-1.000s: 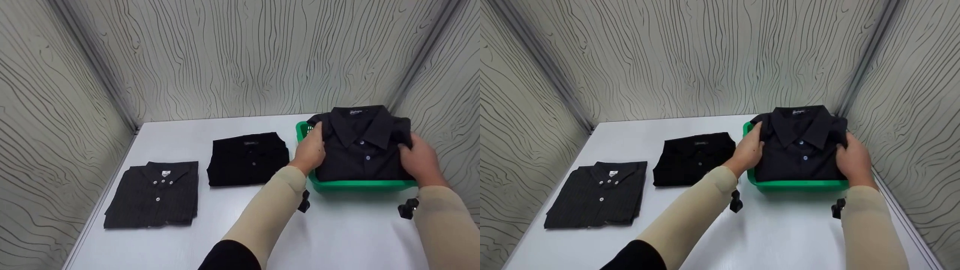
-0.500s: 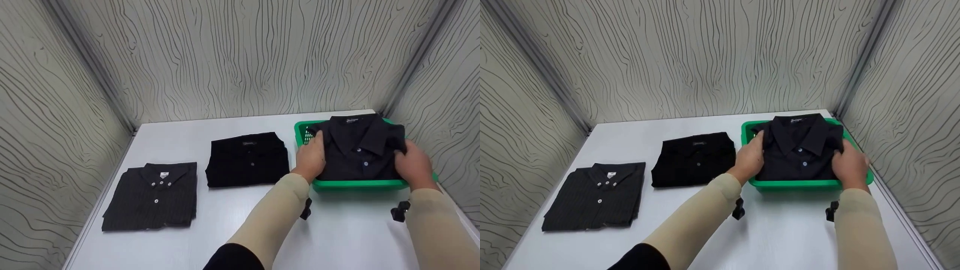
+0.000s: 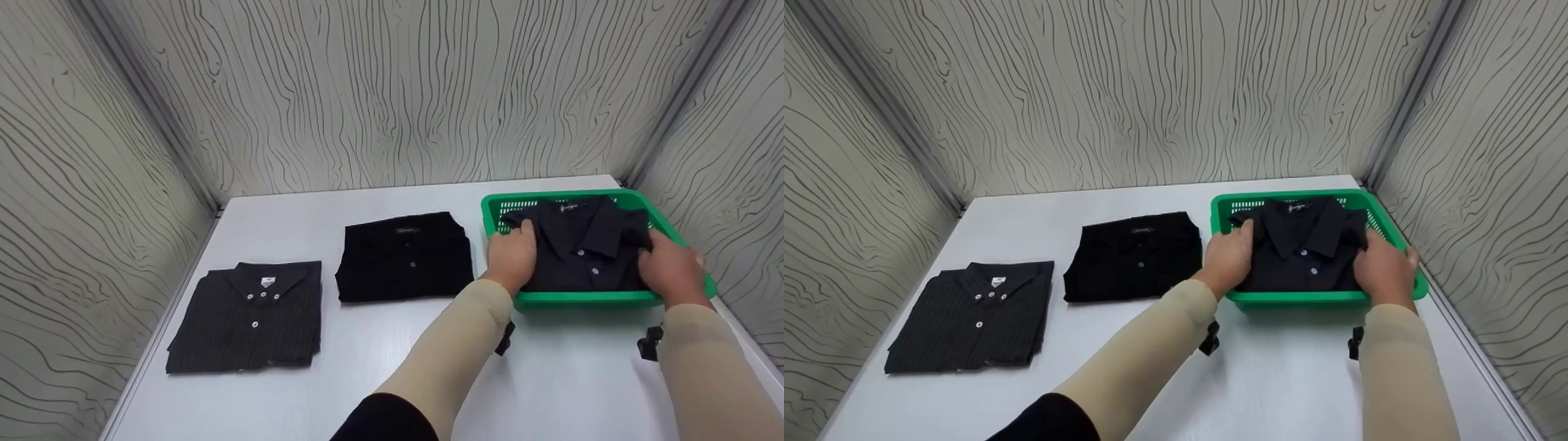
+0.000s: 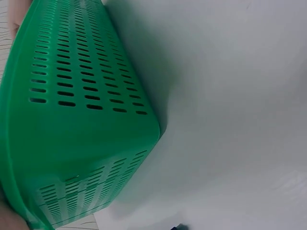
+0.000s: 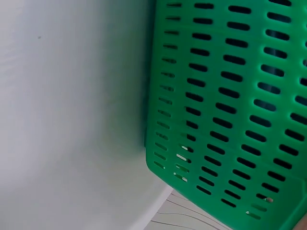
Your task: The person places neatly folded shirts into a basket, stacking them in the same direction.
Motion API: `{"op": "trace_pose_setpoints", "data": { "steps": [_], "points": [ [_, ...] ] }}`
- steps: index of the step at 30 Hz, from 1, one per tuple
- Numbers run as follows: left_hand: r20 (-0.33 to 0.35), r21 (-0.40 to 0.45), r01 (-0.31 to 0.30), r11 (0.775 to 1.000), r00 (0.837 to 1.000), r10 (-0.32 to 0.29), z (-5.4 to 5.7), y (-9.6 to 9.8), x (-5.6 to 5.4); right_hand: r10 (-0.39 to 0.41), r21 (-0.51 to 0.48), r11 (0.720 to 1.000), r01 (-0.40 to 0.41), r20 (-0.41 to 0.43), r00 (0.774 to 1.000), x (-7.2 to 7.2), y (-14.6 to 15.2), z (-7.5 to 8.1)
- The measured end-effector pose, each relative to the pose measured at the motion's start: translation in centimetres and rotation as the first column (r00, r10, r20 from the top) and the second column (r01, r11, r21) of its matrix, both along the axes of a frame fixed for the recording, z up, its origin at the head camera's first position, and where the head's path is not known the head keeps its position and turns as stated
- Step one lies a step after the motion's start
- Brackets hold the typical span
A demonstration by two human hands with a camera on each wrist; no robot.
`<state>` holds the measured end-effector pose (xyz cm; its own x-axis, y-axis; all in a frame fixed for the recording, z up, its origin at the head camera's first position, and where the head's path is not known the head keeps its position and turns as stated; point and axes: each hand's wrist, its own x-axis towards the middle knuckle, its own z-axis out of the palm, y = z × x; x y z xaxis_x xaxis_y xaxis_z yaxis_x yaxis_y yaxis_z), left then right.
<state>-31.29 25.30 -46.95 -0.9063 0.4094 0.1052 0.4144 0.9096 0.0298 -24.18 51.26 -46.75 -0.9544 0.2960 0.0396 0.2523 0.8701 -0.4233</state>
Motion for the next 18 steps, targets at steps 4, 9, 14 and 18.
{"op": "trace_pose_setpoints", "data": {
  "steps": [4, 9, 14, 18],
  "points": [
    [0.007, -0.031, 0.005, 0.999, 1.0, -0.005, 0.03, 0.11, 0.04, 0.009, 0.008, 1.0, -0.009, 0.028, 1.0, -0.06, -0.06, -0.02],
    [0.016, -0.103, 0.02, 0.994, 1.0, -0.018, 0.14, -0.05, 0.14, 0.001, 0.012, 1.0, -0.001, 0.049, 0.999, -0.28, -0.38, 0.05],
    [0.011, -0.111, 0.07, 0.991, 0.998, -0.069, 0.06, -0.27, 0.21, -0.004, 0.025, 1.0, 0.003, 0.021, 1.0, -0.23, -0.48, -0.19],
    [-0.004, -0.081, 0.091, 0.993, 0.996, -0.091, -0.04, -0.65, 0.16, -0.022, 0.02, 1.0, 0.022, -0.012, 1.0, -0.23, -0.57, -0.38]
  ]
}}
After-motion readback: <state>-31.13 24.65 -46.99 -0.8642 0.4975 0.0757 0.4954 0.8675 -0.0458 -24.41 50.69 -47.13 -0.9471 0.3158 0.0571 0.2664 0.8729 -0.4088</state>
